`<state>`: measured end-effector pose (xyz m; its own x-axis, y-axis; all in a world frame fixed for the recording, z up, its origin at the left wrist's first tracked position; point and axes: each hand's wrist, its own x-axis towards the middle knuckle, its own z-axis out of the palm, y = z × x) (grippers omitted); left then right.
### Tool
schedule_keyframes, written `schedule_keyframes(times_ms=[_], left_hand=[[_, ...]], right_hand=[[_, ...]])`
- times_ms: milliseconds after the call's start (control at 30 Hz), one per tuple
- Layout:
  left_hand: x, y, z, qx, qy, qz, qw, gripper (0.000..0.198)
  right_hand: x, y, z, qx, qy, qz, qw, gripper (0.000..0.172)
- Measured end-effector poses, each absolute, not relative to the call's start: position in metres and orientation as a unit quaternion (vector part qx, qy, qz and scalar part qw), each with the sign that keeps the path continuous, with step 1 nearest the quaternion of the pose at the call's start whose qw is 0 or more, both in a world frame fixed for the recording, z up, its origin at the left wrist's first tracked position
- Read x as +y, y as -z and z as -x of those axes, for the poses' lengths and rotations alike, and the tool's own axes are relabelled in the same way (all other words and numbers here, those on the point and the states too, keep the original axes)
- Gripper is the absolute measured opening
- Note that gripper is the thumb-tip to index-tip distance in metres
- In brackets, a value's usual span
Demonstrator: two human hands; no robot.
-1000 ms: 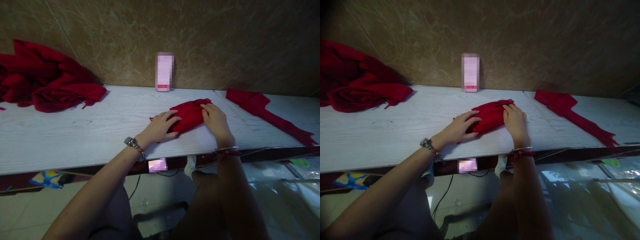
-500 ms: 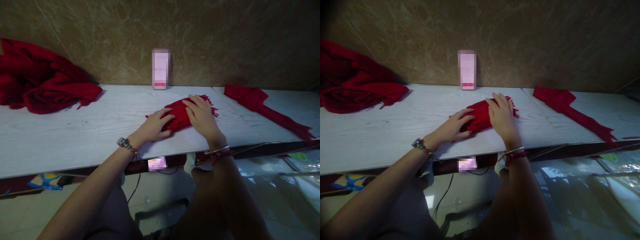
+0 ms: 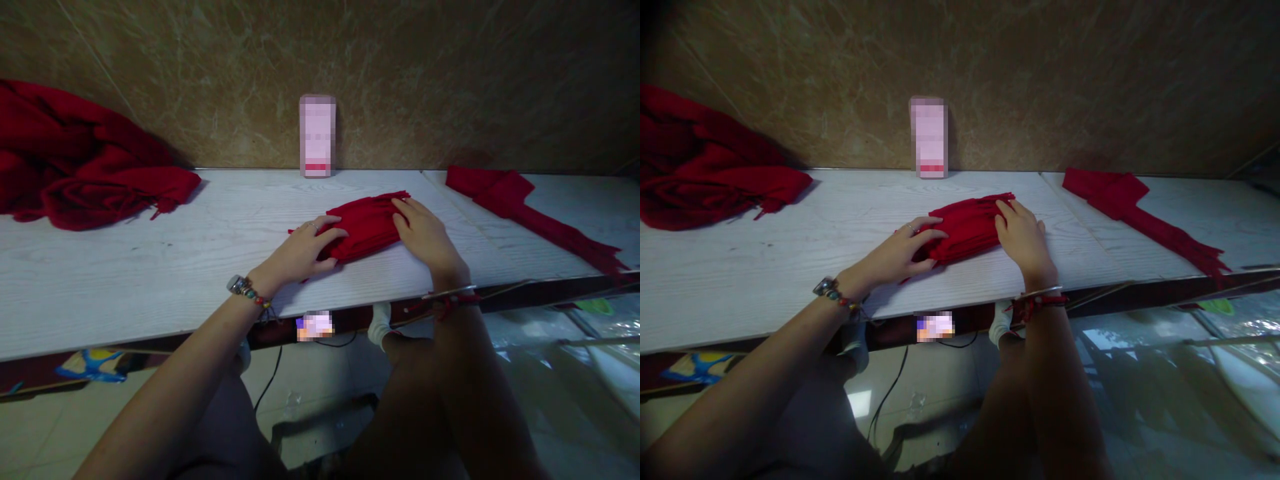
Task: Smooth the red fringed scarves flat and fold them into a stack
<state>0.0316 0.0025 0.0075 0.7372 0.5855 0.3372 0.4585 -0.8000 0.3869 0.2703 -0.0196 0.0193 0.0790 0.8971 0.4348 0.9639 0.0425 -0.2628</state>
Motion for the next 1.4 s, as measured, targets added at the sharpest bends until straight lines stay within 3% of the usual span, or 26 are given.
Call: schedule_keyframes(times_ms=[267, 567, 800, 867, 1000, 1200, 1400], left_hand=[[0.01, -0.012, 0.014, 0.297, -0.207, -0.92, 0.15, 0.039], [-0.015, -0.051, 0.101, 0.429, -0.099, -0.887, 0.142, 0.039], [-0.018, -0.05, 0.126, 0.534, -0.207, -0.818, 0.048, 0.044], [-0.018, -0.047, 0.126, 0.571, -0.222, -0.788, 0.063, 0.047], [-0.02, -0.044, 0.123, 0.59, -0.213, -0.769, 0.127, 0.052], [-0.019, -0.03, 0.125, 0.499, -0.203, -0.842, 0.035, 0.064], [-0.016, -0.019, 0.131, 0.511, -0.141, -0.843, 0.088, 0.076]], right_hand=[[-0.02, -0.017, -0.229, -0.703, 0.052, 0.654, 0.276, 0.046], [-0.042, -0.031, -0.153, -0.782, -0.011, 0.594, 0.19, 0.049], [-0.057, -0.035, -0.123, -0.85, -0.034, 0.506, 0.141, 0.058], [-0.059, -0.04, -0.12, -0.863, -0.024, 0.487, 0.129, 0.056], [-0.057, -0.057, -0.127, -0.86, 0.008, 0.482, 0.167, 0.043], [-0.035, -0.07, -0.117, -0.862, 0.061, 0.424, 0.27, 0.034], [-0.008, -0.047, -0.084, -0.908, 0.019, 0.388, 0.155, 0.034]])
